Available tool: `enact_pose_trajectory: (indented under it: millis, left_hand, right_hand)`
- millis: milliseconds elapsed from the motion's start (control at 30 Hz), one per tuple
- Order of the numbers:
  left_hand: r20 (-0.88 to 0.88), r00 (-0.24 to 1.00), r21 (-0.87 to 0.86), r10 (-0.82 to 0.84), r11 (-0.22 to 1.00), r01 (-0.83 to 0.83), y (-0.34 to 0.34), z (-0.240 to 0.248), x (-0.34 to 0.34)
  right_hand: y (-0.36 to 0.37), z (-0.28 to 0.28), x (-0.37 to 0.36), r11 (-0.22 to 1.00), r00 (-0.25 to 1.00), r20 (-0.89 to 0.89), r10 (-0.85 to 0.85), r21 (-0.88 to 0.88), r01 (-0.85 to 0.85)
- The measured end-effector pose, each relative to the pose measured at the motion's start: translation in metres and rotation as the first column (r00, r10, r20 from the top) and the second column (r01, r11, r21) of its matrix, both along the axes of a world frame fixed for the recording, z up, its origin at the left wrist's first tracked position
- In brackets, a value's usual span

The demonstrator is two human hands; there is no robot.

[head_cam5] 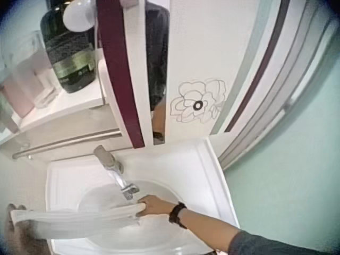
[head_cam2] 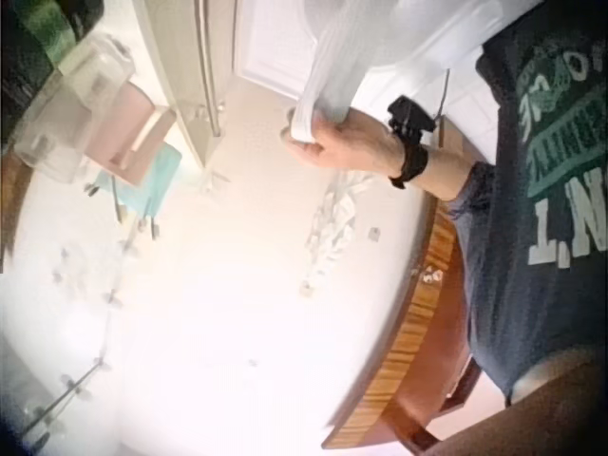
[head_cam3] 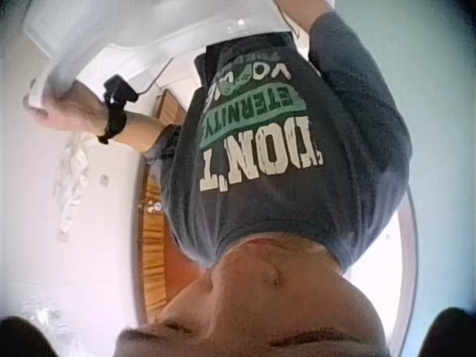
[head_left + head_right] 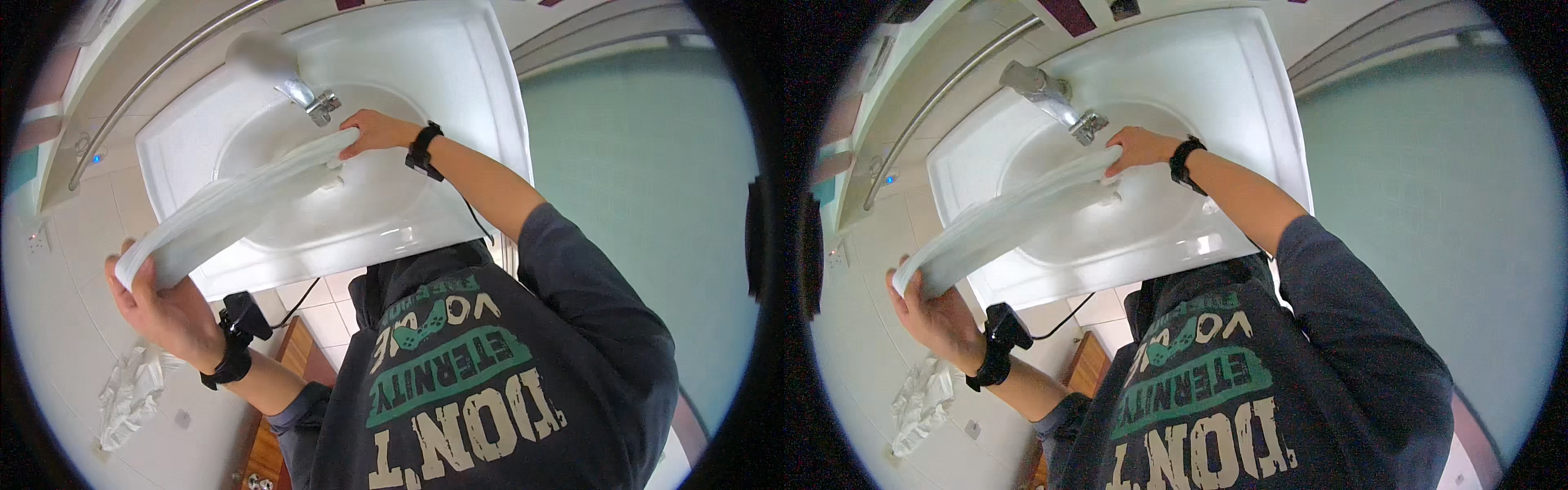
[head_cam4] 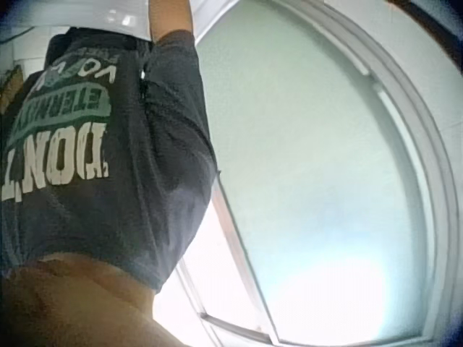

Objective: The person washes a white cloth in a bathroom sink by hand, holding it under running water, scrubbing the material together, and wringing it out before turning off the tap.

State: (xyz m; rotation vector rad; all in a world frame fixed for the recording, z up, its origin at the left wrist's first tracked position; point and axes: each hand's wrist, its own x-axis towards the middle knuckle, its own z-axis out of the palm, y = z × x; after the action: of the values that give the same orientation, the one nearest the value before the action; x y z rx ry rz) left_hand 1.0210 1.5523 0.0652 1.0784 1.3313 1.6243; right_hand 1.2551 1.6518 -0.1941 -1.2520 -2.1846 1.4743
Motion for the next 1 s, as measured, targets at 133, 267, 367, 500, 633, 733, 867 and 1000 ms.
enact_pose_trajectory:
  millis: [133, 267, 367, 500, 633, 733, 867, 1000]
  left_hand:
    - [0.142, 0.925, -0.155, 0.352, 0.931, -0.331, -0.008, -0.052, -0.055]
    - [-0.035, 0.965, -0.399, 0.260, 0.882, -0.252, 0.000, -0.139, -0.055]
    - [-0.415, 0.909, -0.571, 0.027, 0.770, -0.283, -0.006, -0.219, -0.076]
    - [-0.763, 0.477, -0.514, -0.437, 0.857, -0.036, 0.005, -0.252, -0.011]
    - [-0.408, 0.673, -0.442, -0.617, 0.779, 0.445, 0.026, -0.213, 0.051]
    - [0.000, 0.847, -0.395, -0.532, 0.778, 0.488, 0.034, -0.209, 0.050]
    - [-0.178, 0.833, -0.539, -0.523, 0.761, 0.362, 0.038, -0.209, 0.054]
    - [-0.213, 0.891, -0.569, -0.402, 0.792, 0.221, 0.034, -0.218, 0.053]
  right_hand:
    - [0.001, 0.023, 0.030, 0.912, 0.914, -0.344, -0.215, -0.405, 0.062]
    - [-0.008, 0.061, 0.051, 0.754, 0.612, -0.545, -0.573, -0.643, 0.132]
    - [-0.008, 0.097, 0.046, 0.747, 0.674, -0.482, -0.561, -0.646, 0.160]
    - [-0.011, 0.074, 0.030, 0.970, 0.994, -0.107, 0.034, -0.237, -0.059]
    - [-0.019, 0.059, 0.014, 0.981, 0.967, -0.179, 0.180, -0.034, -0.189]
    - [-0.021, 0.074, 0.006, 0.994, 0.981, -0.167, 0.100, -0.021, -0.105]
    - [-0.018, 0.053, 0.013, 0.989, 0.996, 0.082, 0.021, 0.141, -0.033]
    - [-0.013, 0.013, 0.001, 0.911, 0.995, 0.091, -0.034, 0.412, -0.007]
